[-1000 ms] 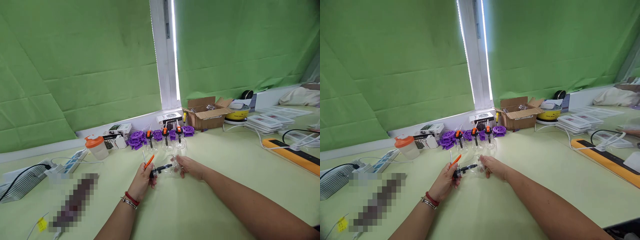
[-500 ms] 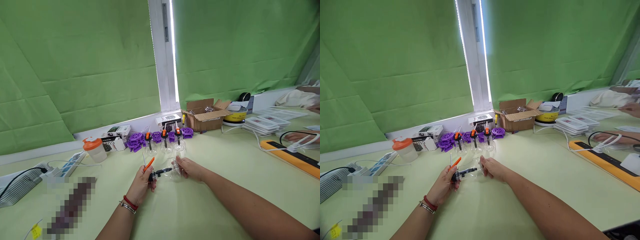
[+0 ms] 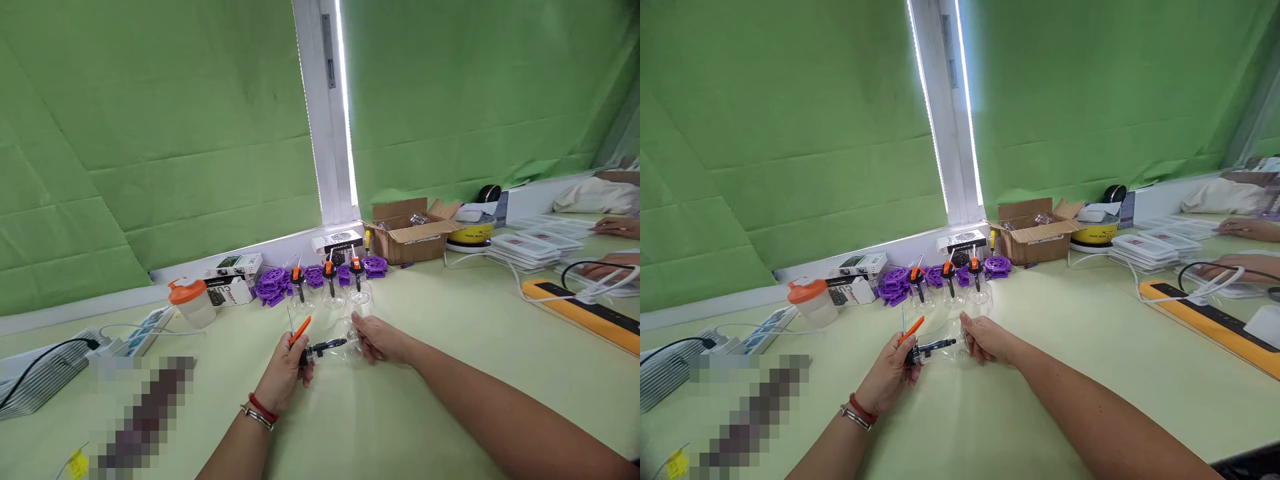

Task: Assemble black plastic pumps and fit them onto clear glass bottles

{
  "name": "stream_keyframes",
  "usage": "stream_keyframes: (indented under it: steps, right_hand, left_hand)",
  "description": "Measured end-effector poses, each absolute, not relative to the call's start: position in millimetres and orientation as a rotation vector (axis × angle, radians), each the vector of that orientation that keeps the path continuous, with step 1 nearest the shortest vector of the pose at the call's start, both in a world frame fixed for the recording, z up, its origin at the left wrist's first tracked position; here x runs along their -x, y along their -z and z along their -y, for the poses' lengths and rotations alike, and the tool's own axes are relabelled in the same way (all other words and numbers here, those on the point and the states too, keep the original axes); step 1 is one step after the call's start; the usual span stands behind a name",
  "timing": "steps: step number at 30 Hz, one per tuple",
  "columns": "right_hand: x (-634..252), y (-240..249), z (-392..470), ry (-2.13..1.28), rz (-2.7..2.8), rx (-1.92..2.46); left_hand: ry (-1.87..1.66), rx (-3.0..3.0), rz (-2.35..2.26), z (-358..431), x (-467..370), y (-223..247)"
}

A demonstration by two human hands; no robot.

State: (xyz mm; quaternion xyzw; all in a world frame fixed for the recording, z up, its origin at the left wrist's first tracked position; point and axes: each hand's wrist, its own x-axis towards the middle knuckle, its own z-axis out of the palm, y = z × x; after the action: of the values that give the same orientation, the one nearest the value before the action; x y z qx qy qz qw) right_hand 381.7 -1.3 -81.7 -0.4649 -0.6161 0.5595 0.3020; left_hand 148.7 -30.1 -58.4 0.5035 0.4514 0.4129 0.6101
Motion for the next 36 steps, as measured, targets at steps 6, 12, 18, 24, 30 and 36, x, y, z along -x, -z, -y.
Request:
stream_keyframes:
  steps: [6,12,18,24,30,36]
  right_hand:
    - [-394.3,69.2,9.9,-1.508,1.568,0.851]
    - [-385.8,71.3,8.7,-1.611,1.576,0.987]
    - [-383.5,72.5,7.3,-1.462,1.636,1.172]
    - [-388.4,67.6,13.9,-1.429,1.638,0.835]
    - [-378.6,73.3,9.3,-1.569,1.522,1.094]
    - [-383.9,74.4,7.4,-1.524,1.587,1.098]
  left_hand:
    - [-0.962,-1.136,-1.095,25.2,-144.3,57.7]
    - [-0.939,-1.227,-1.087,28.7,-143.6,57.7]
    - [-0.931,-1.193,-1.103,27.5,-144.0,56.9]
    - [-0.976,-1.134,-1.119,25.3,-143.4,59.4]
    - [-0.953,-1.253,-1.089,31.8,-147.5,57.1]
    - [-0.948,-1.213,-1.115,30.4,-146.6,55.7]
